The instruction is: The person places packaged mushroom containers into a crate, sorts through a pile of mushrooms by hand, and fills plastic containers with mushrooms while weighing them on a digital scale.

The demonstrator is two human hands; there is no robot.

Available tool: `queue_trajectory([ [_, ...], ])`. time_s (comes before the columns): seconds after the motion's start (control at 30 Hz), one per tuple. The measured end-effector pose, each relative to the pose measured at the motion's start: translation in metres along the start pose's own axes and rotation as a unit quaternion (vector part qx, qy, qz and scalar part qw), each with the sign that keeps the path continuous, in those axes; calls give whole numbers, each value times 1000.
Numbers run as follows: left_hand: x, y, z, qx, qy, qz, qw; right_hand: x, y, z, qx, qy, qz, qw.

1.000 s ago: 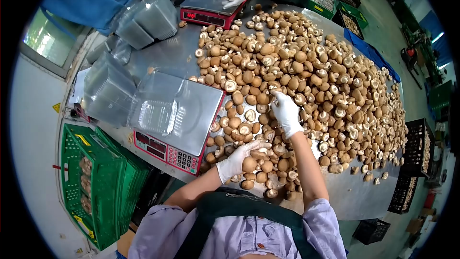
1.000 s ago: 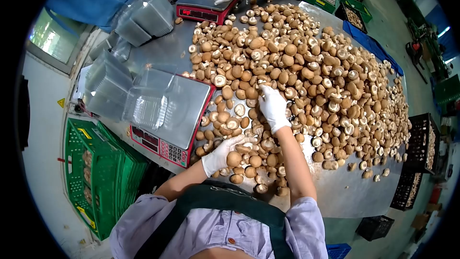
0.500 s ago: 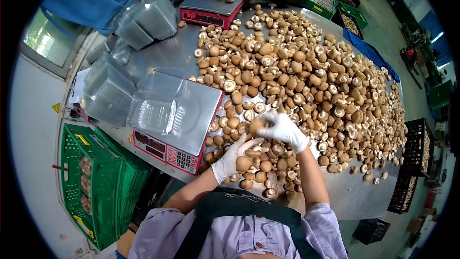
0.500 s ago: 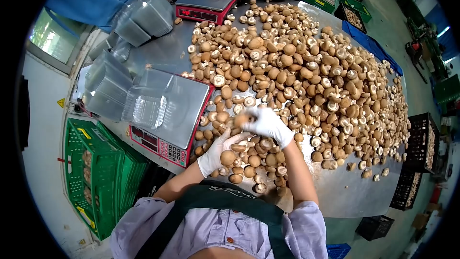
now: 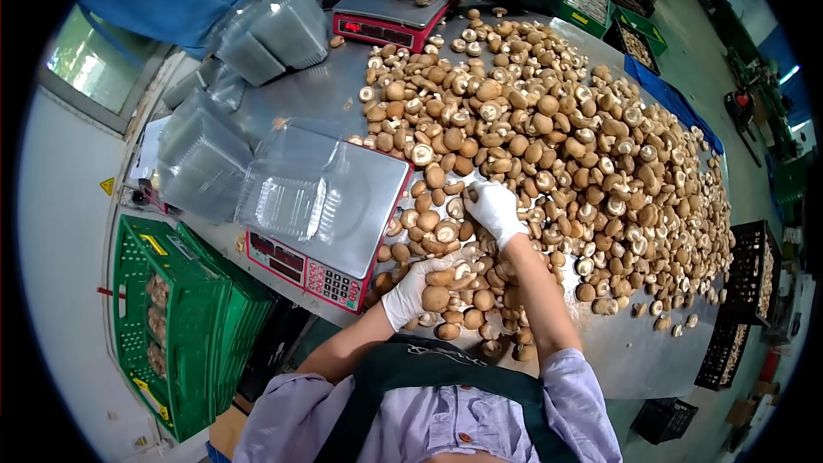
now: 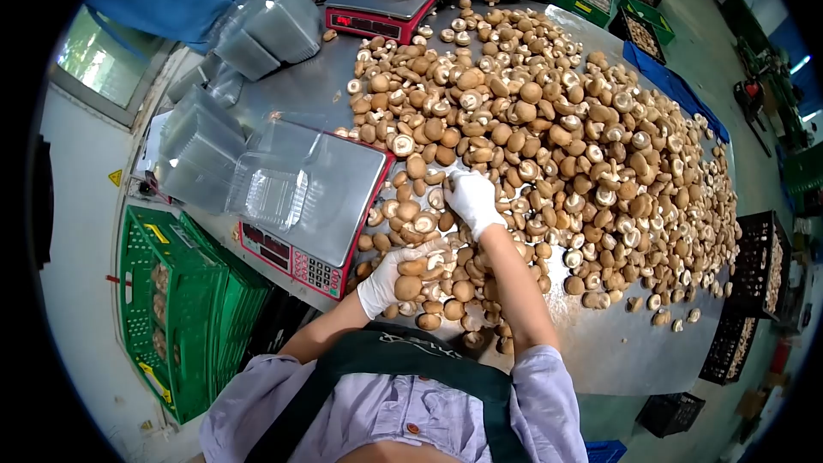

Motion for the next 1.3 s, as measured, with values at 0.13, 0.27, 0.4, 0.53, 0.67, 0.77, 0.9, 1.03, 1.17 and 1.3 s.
queue_trajectory([
  [0.13,7,7,15,-55,-16,-24,998,-14,31,-42,-170,-266,20,949],
  [0.27,19,4,-55,6,16,1,1000,-39,53,-73,-201,-324,-103,919],
  [0.4,19,13,-40,-37,46,-1,998,-28,16,-60,-149,-262,-19,953],
  [0.53,17,26,-26,-58,80,8,995,-49,-34,-9,-16,-86,-69,994],
  [0.67,25,31,-25,-37,45,33,998,-66,-44,15,-85,7,-75,994],
  [0.77,28,35,-20,-24,10,31,999,-64,-26,-11,-102,-82,-23,991],
  [0.9,22,26,-25,-71,-4,17,997,-75,33,-50,-149,-339,-88,925],
  [1.03,8,23,-8,-47,-10,-41,998,-87,88,-70,-219,-301,-170,912],
  [1.17,1,36,-13,43,-34,-59,997,-49,102,-85,-125,-361,-95,919],
  [1.3,32,56,5,74,-117,21,990,-14,120,-82,-92,-362,-4,928],
])
Point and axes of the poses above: each hand's wrist, its own y-axis away from the middle knuckle, its own z-axis out of the palm, x = y × z, the point moved 10 cm from there along -y, towards the middle knuckle, and after that the axes turned 14 degrees about y, right-handed, at the moved point
